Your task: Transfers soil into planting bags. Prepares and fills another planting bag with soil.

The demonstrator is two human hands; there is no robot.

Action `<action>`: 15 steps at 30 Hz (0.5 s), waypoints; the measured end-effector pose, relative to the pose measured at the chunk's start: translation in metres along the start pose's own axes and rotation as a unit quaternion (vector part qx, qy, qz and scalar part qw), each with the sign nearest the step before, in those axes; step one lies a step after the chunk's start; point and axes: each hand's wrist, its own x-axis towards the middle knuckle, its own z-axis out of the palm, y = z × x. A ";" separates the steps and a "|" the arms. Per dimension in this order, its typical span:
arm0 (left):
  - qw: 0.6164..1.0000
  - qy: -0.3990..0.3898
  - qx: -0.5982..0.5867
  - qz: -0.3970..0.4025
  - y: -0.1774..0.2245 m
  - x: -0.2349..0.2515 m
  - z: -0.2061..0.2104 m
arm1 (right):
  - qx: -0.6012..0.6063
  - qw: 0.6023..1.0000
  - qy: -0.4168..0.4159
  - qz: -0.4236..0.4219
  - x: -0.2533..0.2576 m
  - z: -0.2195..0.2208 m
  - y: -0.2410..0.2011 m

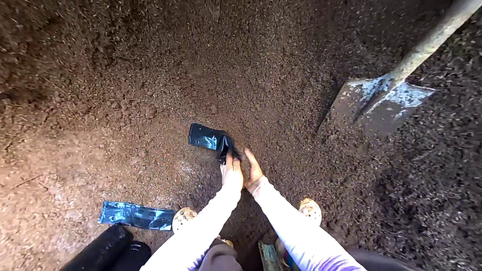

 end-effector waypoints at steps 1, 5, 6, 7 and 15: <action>0.999 -0.037 0.029 0.008 0.012 -0.002 -0.008 | 0.059 0.998 -0.014 0.018 -0.001 -0.005 -0.004; 0.964 0.002 0.242 0.115 0.051 -0.006 -0.070 | 0.157 0.983 -0.096 0.014 0.003 -0.015 -0.015; 0.947 0.054 0.277 0.155 0.054 -0.004 -0.091 | 0.158 0.982 -0.103 0.020 0.000 -0.013 -0.020; 0.931 0.111 0.295 0.184 0.057 -0.005 -0.110 | 0.153 0.982 -0.105 0.024 -0.003 -0.010 -0.027; 0.880 0.134 0.446 0.097 0.085 -0.020 -0.133 | 0.205 0.931 -0.298 0.047 -0.043 0.030 -0.057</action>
